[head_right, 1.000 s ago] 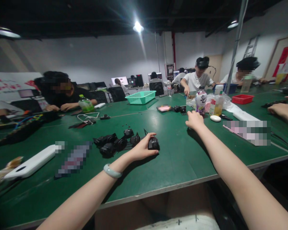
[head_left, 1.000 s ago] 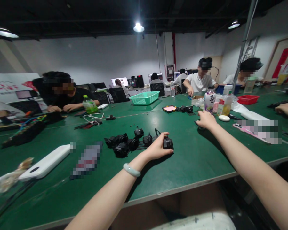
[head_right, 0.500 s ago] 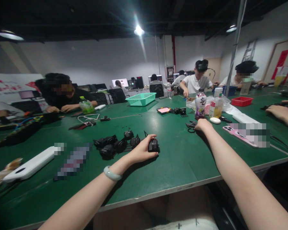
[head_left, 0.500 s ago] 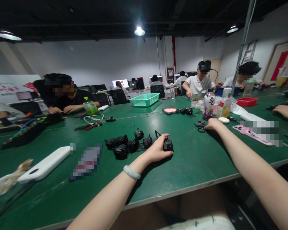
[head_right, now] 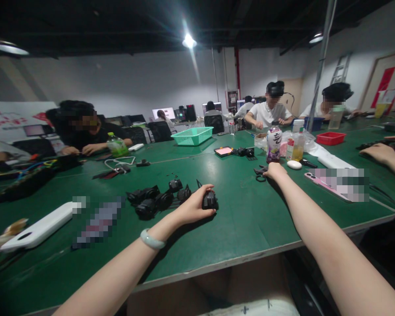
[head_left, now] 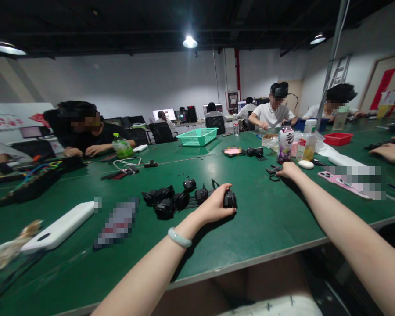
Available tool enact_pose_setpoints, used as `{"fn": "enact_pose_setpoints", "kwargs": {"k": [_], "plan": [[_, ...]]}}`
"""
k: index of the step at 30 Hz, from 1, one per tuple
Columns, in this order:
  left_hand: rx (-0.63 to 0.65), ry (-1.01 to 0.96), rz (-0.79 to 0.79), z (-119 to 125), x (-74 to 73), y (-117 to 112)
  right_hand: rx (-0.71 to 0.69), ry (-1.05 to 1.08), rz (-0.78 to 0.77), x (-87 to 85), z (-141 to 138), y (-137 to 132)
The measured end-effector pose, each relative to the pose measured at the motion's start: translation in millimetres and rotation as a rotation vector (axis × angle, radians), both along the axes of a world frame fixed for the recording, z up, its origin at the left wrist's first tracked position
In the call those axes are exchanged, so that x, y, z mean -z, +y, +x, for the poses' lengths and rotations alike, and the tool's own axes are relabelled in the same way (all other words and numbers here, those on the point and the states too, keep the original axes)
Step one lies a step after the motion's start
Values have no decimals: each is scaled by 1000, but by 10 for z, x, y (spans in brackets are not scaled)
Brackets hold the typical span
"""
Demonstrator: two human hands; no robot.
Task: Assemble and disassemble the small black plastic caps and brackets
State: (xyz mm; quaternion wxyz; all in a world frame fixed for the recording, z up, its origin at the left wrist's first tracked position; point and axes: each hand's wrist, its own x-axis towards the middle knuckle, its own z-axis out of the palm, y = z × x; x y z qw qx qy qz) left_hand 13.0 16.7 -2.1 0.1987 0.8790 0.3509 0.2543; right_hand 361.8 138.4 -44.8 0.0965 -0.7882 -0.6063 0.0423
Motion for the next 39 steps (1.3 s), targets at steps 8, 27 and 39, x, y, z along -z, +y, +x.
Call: {"fn": "enact_pose_setpoints", "kwargs": {"k": [8,27,39], "plan": [[8,-11,-6,-6,-19,1,-14,-10,16,4,1,-23],[-46,-38,22,-23,11,42,-87,-58,230,-132,-115,-116],[-68,-314,-204,20,-91,-2,-628,-290,589,-539,-855,-667]]}}
